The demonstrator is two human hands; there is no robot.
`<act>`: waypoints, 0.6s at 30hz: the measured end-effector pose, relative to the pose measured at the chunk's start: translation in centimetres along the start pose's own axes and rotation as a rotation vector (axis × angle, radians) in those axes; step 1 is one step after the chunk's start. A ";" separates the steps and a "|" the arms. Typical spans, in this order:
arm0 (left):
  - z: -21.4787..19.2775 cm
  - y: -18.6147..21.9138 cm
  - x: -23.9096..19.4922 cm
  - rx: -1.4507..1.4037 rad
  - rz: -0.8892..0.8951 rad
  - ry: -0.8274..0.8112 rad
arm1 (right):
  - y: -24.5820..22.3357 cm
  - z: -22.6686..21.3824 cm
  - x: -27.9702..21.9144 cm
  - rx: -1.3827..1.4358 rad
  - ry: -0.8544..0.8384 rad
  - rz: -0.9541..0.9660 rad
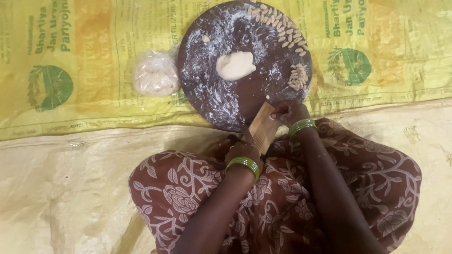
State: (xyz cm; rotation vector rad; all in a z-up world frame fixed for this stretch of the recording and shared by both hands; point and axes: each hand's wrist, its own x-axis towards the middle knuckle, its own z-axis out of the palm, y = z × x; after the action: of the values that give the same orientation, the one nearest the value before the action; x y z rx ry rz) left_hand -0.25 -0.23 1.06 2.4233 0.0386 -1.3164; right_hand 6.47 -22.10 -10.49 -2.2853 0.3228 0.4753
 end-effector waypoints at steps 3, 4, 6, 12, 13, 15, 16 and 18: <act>-0.4 0.1 -0.5 0.020 0.009 -0.010 | 0.3 -0.1 0.2 0.012 0.046 -0.032; -0.5 0.1 -0.7 0.020 0.017 -0.005 | 0.4 -0.1 0.2 0.003 0.054 -0.044; -0.6 0.1 -1.1 0.029 0.029 0.003 | 0.6 0.0 0.2 0.001 0.080 -0.032; -0.9 0.3 -0.9 0.045 0.021 -0.022 | -0.2 -0.4 0.3 0.038 0.154 0.058; -0.9 0.3 -0.8 0.045 0.018 -0.020 | -0.4 -0.7 0.3 0.039 0.136 0.061; -0.7 0.1 -0.6 0.028 0.018 -0.017 | -0.8 -1.0 0.2 0.061 0.053 0.039; -0.6 0.0 -0.5 0.011 0.021 -0.016 | -1.0 -1.1 0.1 0.082 -0.013 0.016; -0.5 0.0 -0.6 0.005 0.030 -0.013 | -1.2 -1.0 -0.3 0.076 -0.076 -0.008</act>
State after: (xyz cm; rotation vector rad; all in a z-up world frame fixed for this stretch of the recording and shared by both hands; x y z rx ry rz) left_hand -0.20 0.04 1.72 2.4098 -0.0050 -1.3205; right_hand 6.88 -22.03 -8.98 -2.1883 0.2889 0.5353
